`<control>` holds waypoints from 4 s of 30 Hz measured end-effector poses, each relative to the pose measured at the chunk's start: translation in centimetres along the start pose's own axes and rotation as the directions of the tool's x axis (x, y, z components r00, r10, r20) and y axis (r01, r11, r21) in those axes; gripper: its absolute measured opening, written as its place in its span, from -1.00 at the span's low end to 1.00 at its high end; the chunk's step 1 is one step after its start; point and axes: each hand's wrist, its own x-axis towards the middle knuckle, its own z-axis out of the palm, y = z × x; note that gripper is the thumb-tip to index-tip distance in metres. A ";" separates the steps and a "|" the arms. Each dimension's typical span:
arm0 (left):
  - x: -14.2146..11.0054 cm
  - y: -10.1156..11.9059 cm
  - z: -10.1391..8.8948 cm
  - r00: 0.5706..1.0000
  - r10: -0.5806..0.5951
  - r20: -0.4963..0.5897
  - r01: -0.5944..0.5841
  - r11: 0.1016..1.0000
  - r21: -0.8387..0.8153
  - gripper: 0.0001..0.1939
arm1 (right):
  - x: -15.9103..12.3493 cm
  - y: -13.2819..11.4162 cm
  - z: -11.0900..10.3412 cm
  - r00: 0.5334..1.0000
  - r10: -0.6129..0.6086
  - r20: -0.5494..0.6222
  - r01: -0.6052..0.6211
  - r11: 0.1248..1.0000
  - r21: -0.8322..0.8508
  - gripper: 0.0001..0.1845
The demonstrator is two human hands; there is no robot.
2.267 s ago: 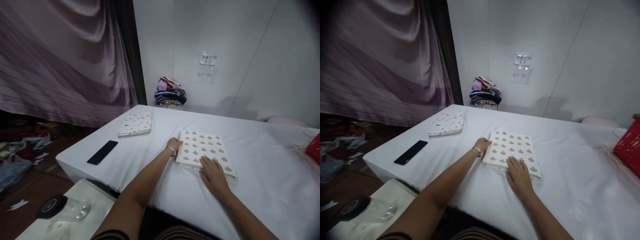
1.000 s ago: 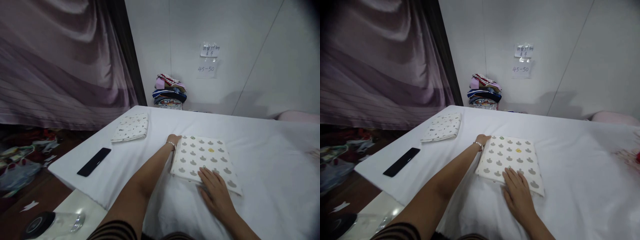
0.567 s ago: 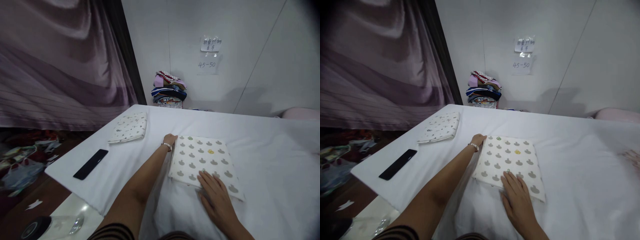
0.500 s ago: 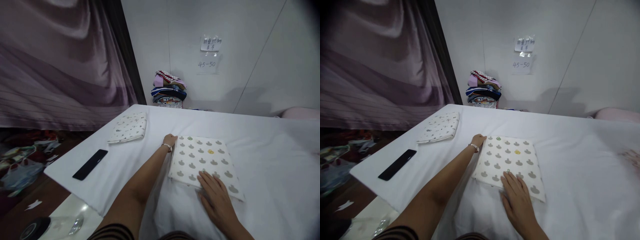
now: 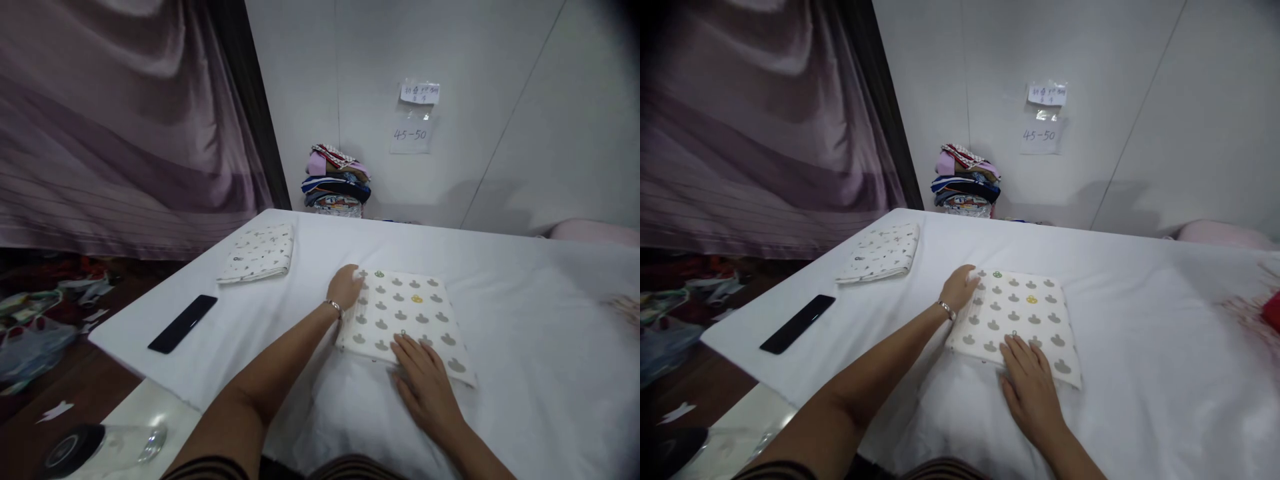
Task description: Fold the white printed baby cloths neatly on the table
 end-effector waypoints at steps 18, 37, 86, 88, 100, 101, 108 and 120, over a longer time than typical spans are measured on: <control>-3.1 0.5 2.7 0.951 -0.008 0.310 -0.067 0.971 0.228 -0.19 | 3.5 -0.5 -5.6 0.986 0.114 0.125 -0.127 0.987 0.100 -0.42; -1.0 2.5 1.5 0.929 -0.033 0.370 -0.060 0.970 0.237 -0.17 | 11.9 10.0 0.5 0.881 0.404 0.244 -0.323 0.893 -0.312 -0.22; -6.2 0.8 1.7 0.904 0.347 0.251 -0.366 0.930 0.033 -0.49 | 5.7 2.8 -3.2 0.882 0.327 0.338 -0.369 0.927 0.065 -0.38; -7.2 0.5 1.2 0.920 0.345 0.184 -0.350 0.937 -0.002 -0.56 | 5.0 4.3 -3.5 0.883 0.416 0.219 -0.445 0.890 0.099 -0.42; -11.5 -1.1 -0.1 0.749 0.602 0.277 -0.640 0.765 0.068 -0.36 | -1.9 5.5 -4.2 0.681 0.723 0.117 -0.695 0.588 0.414 -0.36; -11.5 -1.0 -0.1 0.745 0.609 0.270 -0.648 0.758 0.077 -0.38 | -2.5 5.2 -4.4 0.724 0.682 0.107 -0.663 0.645 0.379 -0.37; -11.9 -0.2 -0.3 0.704 0.653 0.278 -0.694 0.716 0.074 -0.47 | -4.9 6.2 -5.3 0.987 0.120 0.106 -0.119 0.993 -0.017 -0.29; -12.9 0.6 0.4 0.741 0.575 0.346 -0.655 0.732 0.187 -0.27 | -2.7 6.7 -6.5 0.983 -0.138 0.121 0.163 0.959 -0.233 -0.35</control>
